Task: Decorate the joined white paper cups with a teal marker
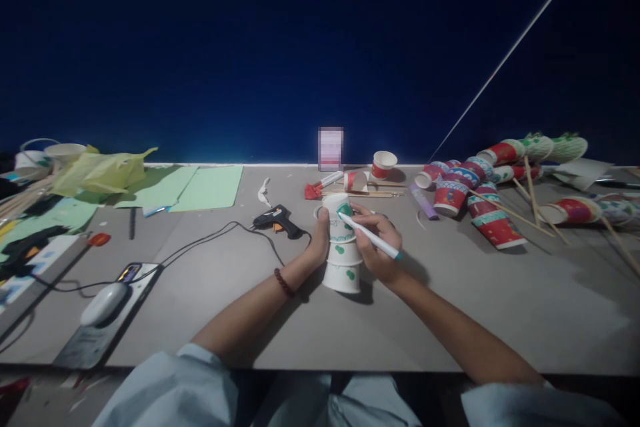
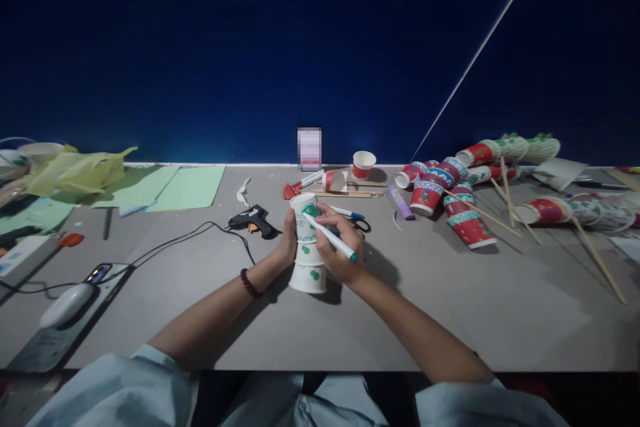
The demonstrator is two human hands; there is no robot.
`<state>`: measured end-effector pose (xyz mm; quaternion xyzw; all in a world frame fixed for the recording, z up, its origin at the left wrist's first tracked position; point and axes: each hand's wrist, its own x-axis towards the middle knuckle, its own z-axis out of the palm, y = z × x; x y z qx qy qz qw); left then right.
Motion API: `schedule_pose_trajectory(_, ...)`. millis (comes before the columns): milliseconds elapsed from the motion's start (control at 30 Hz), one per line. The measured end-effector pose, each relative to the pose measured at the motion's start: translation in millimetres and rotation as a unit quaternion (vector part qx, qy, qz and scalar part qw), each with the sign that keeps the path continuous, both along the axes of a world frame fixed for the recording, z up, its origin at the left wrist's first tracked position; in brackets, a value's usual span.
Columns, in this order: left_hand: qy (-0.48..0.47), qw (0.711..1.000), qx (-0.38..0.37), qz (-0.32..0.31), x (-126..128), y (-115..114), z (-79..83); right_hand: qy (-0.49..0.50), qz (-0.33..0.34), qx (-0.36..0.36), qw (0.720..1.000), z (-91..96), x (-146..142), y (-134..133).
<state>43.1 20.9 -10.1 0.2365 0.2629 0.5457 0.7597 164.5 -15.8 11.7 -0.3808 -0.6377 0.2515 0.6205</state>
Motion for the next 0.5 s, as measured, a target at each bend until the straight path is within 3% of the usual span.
schedule_pose_trajectory(500,0.013,1.0,-0.007,-0.008,0.4,1.8,-1.4,0.0,0.006,0.0,1.0,0.3,3.0,1.1)
